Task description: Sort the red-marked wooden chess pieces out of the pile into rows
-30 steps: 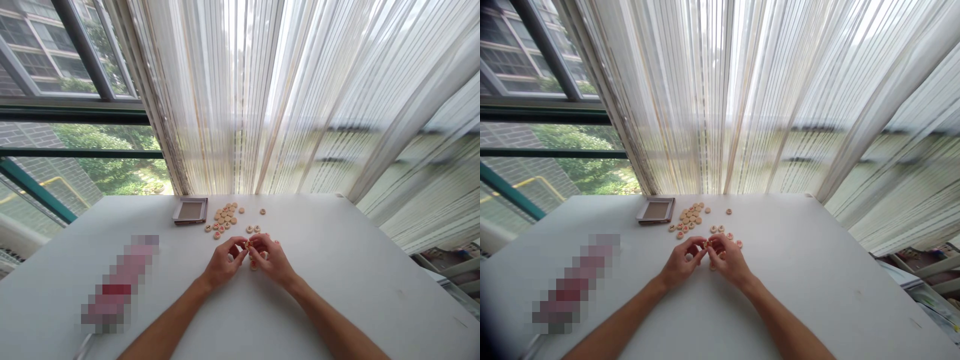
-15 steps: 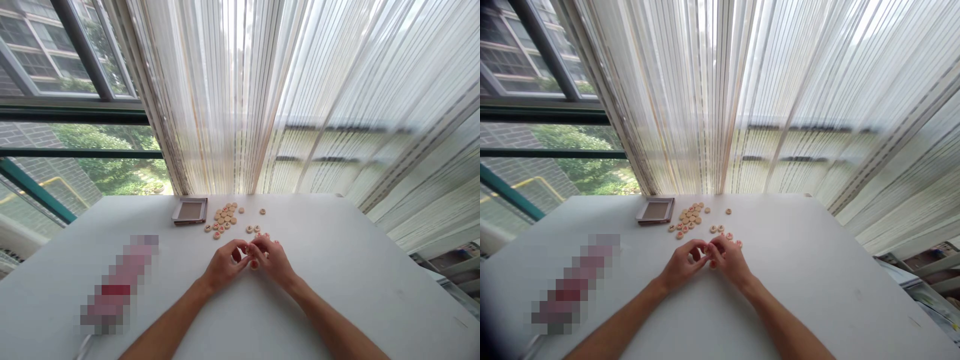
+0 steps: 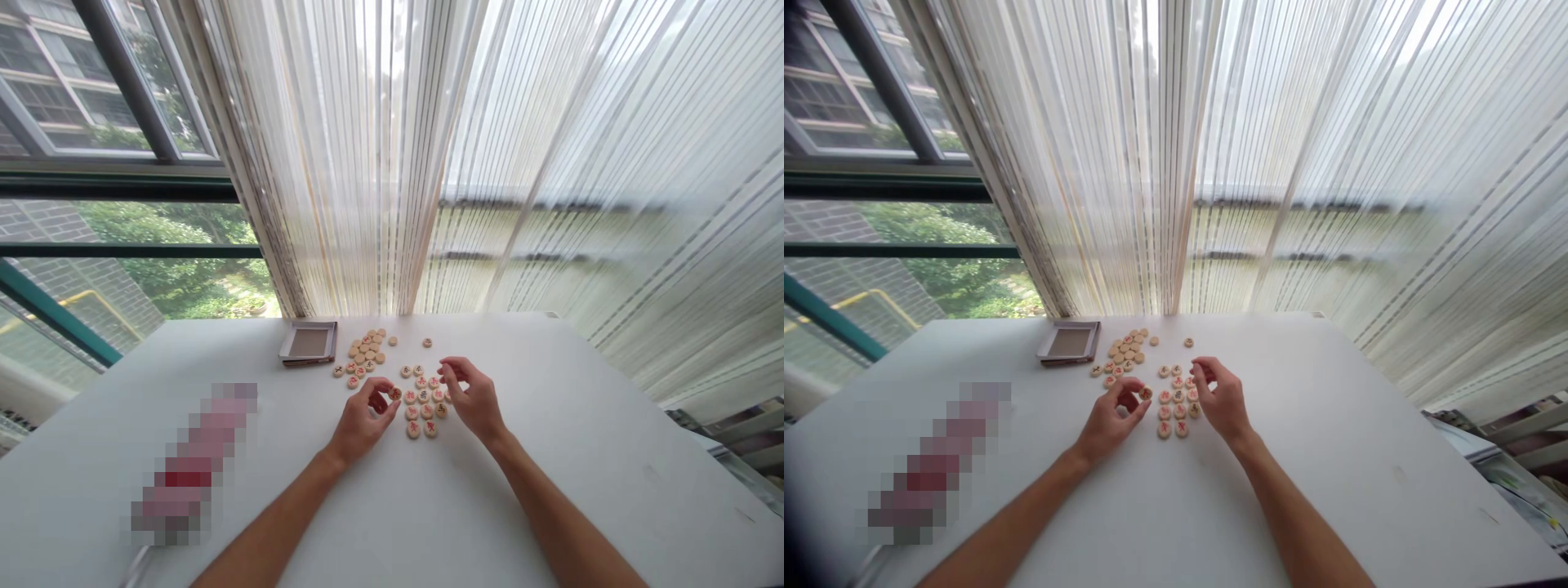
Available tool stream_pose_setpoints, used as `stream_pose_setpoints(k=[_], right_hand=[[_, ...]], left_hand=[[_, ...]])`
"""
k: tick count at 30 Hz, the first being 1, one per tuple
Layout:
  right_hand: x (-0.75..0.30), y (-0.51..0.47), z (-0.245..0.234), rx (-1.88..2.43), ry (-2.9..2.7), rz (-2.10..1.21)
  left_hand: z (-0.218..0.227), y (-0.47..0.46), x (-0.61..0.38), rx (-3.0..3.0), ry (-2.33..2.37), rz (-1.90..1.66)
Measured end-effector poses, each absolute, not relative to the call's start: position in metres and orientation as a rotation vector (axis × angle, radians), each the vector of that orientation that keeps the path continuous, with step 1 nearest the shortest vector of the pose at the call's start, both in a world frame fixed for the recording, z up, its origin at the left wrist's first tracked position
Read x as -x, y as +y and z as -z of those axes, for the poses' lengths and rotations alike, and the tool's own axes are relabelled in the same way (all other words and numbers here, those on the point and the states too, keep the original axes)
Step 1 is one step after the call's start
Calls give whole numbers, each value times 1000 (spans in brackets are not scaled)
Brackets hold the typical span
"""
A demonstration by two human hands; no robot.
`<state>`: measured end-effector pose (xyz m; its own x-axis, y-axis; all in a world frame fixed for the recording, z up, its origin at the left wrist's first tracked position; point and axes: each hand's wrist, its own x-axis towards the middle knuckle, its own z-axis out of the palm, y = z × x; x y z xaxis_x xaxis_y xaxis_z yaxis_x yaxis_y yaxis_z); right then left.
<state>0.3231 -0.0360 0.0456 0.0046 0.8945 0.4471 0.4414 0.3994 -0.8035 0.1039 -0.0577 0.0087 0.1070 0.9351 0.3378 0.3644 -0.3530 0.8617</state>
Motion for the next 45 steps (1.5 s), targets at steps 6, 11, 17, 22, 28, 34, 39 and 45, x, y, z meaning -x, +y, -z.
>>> stream_pose_setpoints(k=[6, 11, 17, 22, 28, 34, 39, 45], right_hand=[[-337, -23, -38, 1260, -1559, -459], [-345, -11, -27, 1308, -1508, -454], [-352, 1, -14, 1359, -1438, -507], [-353, 8, -6, 1368, -1391, -585], [-353, 9, -3, 1354, -1393, -606], [-348, 2, -11, 1307, -1517, -576], [-340, -5, -19, 1173, -1756, -612], [-338, -6, -17, 1155, -1909, -590]], left_hand=[[-10, -53, -97, -1868, 1332, -1191], [-16, -52, -88, -2116, 1490, -1048], [-15, -51, -87, -2275, 1558, -979], [-12, -51, -90, -2328, 1547, -980], [-12, -51, -89, -2292, 1521, -956], [-7, -45, -89, -2275, 1448, -1011], [-6, -42, -94, -2340, 1453, -1035], [-11, -44, -98, -2454, 1447, -951]])
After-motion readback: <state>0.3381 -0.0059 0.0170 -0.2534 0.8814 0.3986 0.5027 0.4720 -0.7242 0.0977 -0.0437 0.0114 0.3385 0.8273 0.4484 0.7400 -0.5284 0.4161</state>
